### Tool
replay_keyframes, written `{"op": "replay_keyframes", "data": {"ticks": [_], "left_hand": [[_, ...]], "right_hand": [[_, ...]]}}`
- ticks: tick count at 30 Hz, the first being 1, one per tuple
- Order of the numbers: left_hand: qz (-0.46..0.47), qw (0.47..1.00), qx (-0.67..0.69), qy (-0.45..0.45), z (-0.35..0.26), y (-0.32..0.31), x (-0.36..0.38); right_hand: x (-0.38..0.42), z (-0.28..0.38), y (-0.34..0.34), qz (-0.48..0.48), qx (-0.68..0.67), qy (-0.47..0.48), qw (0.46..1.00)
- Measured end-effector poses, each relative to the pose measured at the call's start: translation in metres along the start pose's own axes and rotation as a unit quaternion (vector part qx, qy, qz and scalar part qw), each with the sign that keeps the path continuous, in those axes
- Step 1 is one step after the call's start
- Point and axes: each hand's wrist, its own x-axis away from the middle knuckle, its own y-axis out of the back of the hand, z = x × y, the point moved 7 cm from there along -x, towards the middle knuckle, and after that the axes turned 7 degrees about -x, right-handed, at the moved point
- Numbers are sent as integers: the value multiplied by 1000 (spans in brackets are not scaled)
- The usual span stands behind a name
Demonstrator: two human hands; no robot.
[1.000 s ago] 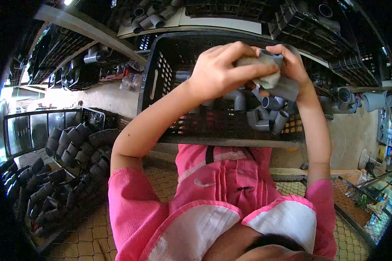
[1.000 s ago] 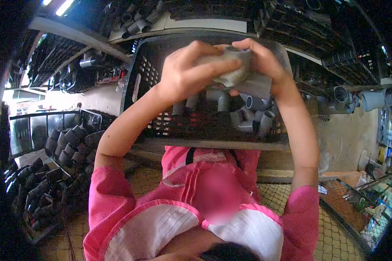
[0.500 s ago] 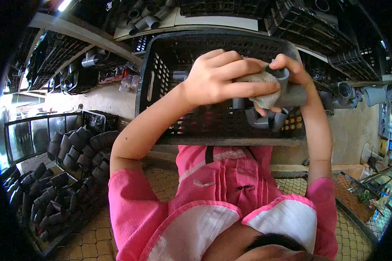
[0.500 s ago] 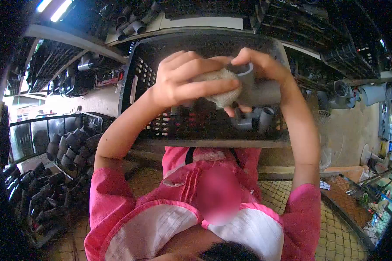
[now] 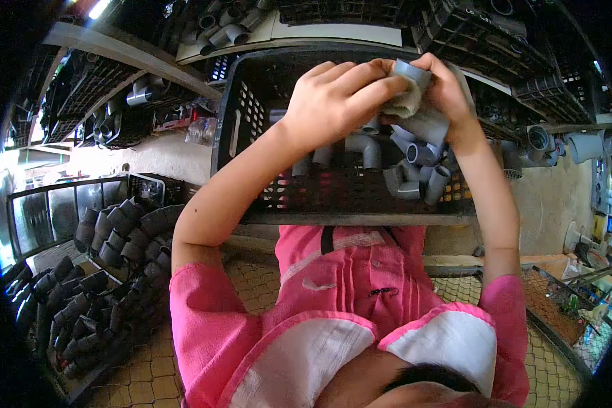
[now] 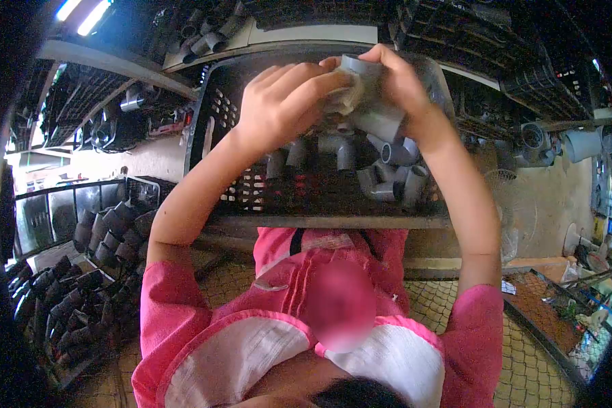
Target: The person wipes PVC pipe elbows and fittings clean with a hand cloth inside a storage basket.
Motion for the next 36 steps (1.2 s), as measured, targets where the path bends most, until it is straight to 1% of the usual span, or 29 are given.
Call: {"op": "replay_keyframes", "data": {"ticks": [2,3,4,7,8,10,11,12,13,14,17,19,20,21,22,25,27,29,30,33,34,36], "left_hand": [[21,998,26,49,4,-6,4],[27,998,38,51,3,-10,6],[32,997,51,53,1,-14,10],[62,991,99,60,-9,-19,10],[64,990,110,56,-14,-18,8],[69,990,111,46,-16,-14,5],[56,992,100,53,-13,-13,5],[44,993,90,60,-10,-13,4],[33,994,80,66,-7,-13,4],[22,991,92,91,-2,-11,3],[27,983,96,152,4,-13,8],[30,980,122,153,-2,-15,11],[24,983,124,131,-6,-17,13],[18,986,126,109,-11,-19,15],[17,983,148,106,-17,-20,15],[23,960,216,177,-24,-26,21],[30,947,195,255,-12,-28,25],[24,923,192,333,2,-28,25],[8,929,189,319,6,-28,24],[-24,946,169,276,1,-25,23],[-32,951,160,263,-2,-23,22],[-32,973,137,184,-13,-17,16]], "right_hand": [[-6,0,9,-29,0,42,999],[-10,-1,17,-44,0,62,997],[-12,1,28,-72,-41,86,993],[-11,7,34,-85,-109,121,983],[-13,6,35,-2,-151,95,984],[-13,5,31,-2,-148,102,984],[-13,4,29,-2,-147,106,984],[-14,6,26,58,-160,108,979],[-13,9,27,65,-160,116,978],[-12,11,28,72,-160,123,977],[-13,11,25,96,-170,145,970],[-14,9,27,94,-183,144,968],[-15,9,25,96,-139,152,974],[-15,10,25,101,-146,150,973],[-16,10,26,106,-154,148,971],[-17,9,22,124,-173,148,966],[-18,9,21,143,-184,157,960],[-16,11,32,83,-175,168,967],[-15,12,37,54,-170,174,969],[-15,8,20,120,-191,158,961],[-14,8,15,129,-198,162,958],[-13,9,5,147,-212,167,952]]}}
